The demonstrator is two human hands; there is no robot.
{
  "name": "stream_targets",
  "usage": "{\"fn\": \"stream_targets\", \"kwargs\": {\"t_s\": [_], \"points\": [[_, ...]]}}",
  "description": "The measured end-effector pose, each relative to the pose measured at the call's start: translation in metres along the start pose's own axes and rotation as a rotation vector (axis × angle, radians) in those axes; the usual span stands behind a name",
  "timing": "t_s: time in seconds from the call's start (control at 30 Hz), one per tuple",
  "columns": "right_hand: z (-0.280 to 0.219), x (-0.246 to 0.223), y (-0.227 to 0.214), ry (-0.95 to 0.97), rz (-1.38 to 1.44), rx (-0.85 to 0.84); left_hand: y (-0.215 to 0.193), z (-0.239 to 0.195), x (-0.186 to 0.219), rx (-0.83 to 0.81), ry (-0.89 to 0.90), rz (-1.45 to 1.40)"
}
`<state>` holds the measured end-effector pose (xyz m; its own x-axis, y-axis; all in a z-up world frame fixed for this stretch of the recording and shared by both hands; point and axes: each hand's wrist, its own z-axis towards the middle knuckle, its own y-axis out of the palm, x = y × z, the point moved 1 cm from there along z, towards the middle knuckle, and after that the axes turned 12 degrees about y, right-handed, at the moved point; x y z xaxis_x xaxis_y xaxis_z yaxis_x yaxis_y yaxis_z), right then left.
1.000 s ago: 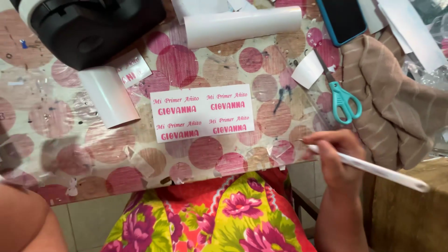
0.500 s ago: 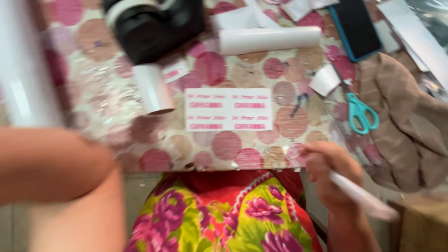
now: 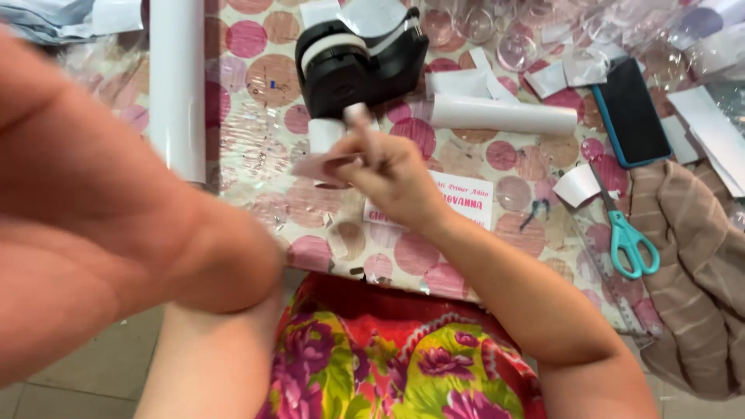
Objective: Weeding excess vinyl from cut stickers and cutting them into individual pieces using a weeding tool and scissors.
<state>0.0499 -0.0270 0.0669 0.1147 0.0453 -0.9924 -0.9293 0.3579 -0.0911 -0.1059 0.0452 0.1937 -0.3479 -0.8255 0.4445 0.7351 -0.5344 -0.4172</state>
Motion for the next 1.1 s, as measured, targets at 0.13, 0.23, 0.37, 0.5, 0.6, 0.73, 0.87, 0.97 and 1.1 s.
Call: {"fn": "stream_targets", "kwargs": {"t_s": [0.13,0.23,0.37,0.5,0.6,0.73,0.87,0.97,1.1], "points": [[0.002,0.003,-0.039,0.037,-0.041,0.060,-0.001,-0.010,-0.006,0.084,-0.012,-0.017],[0.005,-0.015,-0.051,0.242,-0.096,0.082,0.014,-0.013,-0.022,0.117,-0.010,-0.037],[-0.011,-0.007,-0.063,0.102,-0.182,0.087,0.049,-0.068,-0.071,-0.072,-0.027,0.097],[-0.045,-0.017,-0.083,-0.130,-0.316,0.061,0.080,-0.111,-0.088,0.073,0.367,0.145],[-0.073,0.003,-0.089,-0.391,-0.406,0.201,0.079,-0.087,-0.058,0.123,0.492,0.084],[-0.099,0.002,-0.092,-0.407,-0.432,0.240,0.091,-0.090,-0.052,0.190,0.509,0.023],[-0.118,0.002,-0.099,-0.400,-0.455,0.254,0.099,-0.095,-0.049,0.188,0.491,-0.025],[-0.132,-0.001,-0.102,-0.365,-0.474,0.248,0.105,-0.097,-0.046,0.172,0.486,-0.052],[-0.145,-0.010,-0.107,-0.335,-0.531,0.228,0.106,-0.124,-0.072,0.045,0.469,0.107]]}}
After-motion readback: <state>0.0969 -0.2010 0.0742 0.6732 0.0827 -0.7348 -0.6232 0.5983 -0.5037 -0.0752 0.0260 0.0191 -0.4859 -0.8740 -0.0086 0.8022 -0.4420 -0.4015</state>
